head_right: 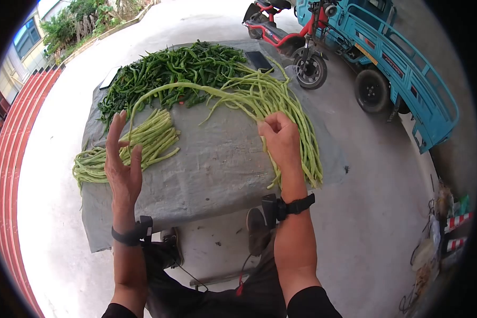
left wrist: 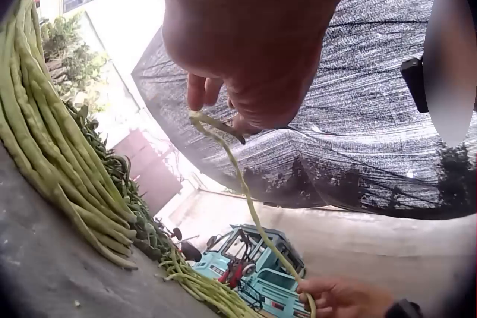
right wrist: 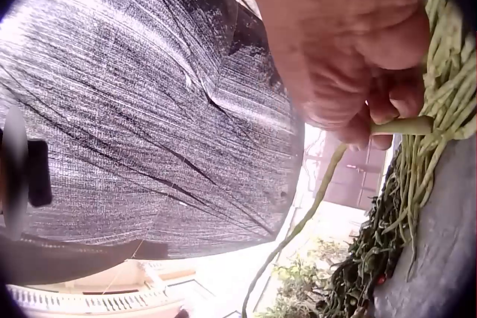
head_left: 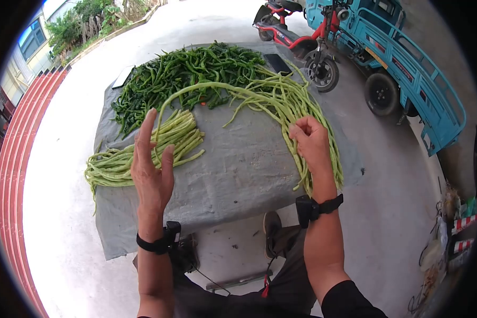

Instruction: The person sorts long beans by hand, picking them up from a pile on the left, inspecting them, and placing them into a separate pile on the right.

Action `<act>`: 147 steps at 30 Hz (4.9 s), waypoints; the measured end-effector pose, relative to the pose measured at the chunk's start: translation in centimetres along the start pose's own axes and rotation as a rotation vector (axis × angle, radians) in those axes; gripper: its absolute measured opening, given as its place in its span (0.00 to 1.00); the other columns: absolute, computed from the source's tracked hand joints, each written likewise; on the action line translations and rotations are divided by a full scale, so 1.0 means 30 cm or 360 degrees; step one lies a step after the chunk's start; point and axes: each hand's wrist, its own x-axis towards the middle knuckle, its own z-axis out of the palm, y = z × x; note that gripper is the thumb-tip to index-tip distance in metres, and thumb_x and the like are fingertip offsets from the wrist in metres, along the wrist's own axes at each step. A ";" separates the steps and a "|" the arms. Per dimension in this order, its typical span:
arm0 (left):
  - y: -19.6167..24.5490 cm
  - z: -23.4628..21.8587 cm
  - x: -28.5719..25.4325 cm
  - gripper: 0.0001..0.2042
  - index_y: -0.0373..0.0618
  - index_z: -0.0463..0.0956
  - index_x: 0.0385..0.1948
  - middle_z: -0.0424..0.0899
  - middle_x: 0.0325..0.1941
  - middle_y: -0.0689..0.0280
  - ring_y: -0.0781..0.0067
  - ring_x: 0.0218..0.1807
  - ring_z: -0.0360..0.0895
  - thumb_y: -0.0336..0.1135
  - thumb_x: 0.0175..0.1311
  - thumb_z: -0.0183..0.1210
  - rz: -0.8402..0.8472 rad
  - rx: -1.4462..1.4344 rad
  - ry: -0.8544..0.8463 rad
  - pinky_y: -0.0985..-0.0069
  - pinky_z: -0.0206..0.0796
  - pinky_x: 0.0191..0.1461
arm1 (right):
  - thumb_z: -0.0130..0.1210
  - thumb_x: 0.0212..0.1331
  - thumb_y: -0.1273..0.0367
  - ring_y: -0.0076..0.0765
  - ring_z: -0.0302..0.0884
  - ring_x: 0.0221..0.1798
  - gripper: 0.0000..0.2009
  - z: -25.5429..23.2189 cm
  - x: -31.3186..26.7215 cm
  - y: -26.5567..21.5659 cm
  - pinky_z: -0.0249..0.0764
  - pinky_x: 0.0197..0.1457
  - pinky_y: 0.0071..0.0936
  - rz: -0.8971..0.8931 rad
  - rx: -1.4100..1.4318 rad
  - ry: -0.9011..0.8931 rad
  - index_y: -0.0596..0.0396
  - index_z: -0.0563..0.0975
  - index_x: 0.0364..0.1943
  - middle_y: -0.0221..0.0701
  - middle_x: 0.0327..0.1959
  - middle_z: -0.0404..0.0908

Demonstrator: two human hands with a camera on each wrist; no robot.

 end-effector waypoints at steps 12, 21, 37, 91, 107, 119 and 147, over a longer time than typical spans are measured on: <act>-0.023 0.046 -0.131 0.20 0.44 0.81 0.60 0.86 0.60 0.54 0.46 0.60 0.85 0.20 0.67 0.66 -0.0061 0.0017 -0.0371 0.58 0.77 0.63 | 0.69 0.61 0.65 0.49 0.86 0.26 0.12 -0.177 -0.010 0.045 0.83 0.37 0.44 0.0299 -0.1028 -0.0060 0.59 0.81 0.28 0.42 0.22 0.85; -0.024 0.031 -0.153 0.13 0.42 0.84 0.51 0.87 0.55 0.57 0.49 0.57 0.86 0.20 0.67 0.66 -0.0149 -0.0053 -0.0451 0.61 0.77 0.60 | 0.71 0.65 0.62 0.31 0.80 0.18 0.17 -0.227 -0.025 0.045 0.76 0.25 0.35 0.0372 -0.1149 -0.0263 0.60 0.79 0.26 0.34 0.18 0.80; -0.102 0.010 -0.236 0.09 0.46 0.83 0.50 0.89 0.47 0.61 0.53 0.46 0.89 0.29 0.70 0.66 -0.0162 0.0004 -0.1061 0.59 0.79 0.47 | 0.75 0.55 0.62 0.49 0.81 0.31 0.17 -0.094 -0.016 0.057 0.75 0.38 0.46 -0.0060 -0.1212 -0.0234 0.61 0.79 0.28 0.42 0.26 0.82; -0.339 0.086 -0.126 0.17 0.43 0.79 0.53 0.77 0.75 0.57 0.45 0.88 0.59 0.30 0.62 0.70 -0.0067 0.0636 -0.0607 0.46 0.58 0.81 | 0.72 0.63 0.71 0.47 0.88 0.34 0.11 0.218 -0.081 -0.032 0.80 0.41 0.41 -0.0328 -0.0855 -0.0683 0.62 0.80 0.39 0.43 0.30 0.87; -0.187 0.016 -0.112 0.20 0.44 0.85 0.56 0.82 0.68 0.63 0.54 0.83 0.67 0.30 0.60 0.71 0.0210 0.0379 -0.0692 0.49 0.59 0.81 | 0.69 0.62 0.77 0.41 0.84 0.32 0.10 0.315 -0.133 -0.135 0.77 0.37 0.36 -0.0599 -0.0576 -0.0541 0.57 0.80 0.44 0.37 0.37 0.84; -0.081 0.019 -0.167 0.15 0.47 0.86 0.46 0.86 0.60 0.68 0.61 0.78 0.75 0.28 0.56 0.73 0.0271 0.0036 -0.0719 0.54 0.60 0.81 | 0.70 0.59 0.77 0.56 0.87 0.45 0.18 0.460 -0.224 -0.102 0.82 0.45 0.49 -0.1071 -0.0776 -0.0553 0.50 0.77 0.52 0.37 0.49 0.80; -0.129 0.089 -0.249 0.25 0.34 0.71 0.73 0.87 0.65 0.52 0.66 0.51 0.91 0.44 0.86 0.56 -0.1644 -0.1523 -0.0599 0.74 0.80 0.48 | 0.66 0.68 0.71 0.25 0.79 0.30 0.08 0.251 -0.165 -0.036 0.75 0.36 0.32 -0.0274 -0.0437 -0.1257 0.60 0.78 0.40 0.30 0.26 0.84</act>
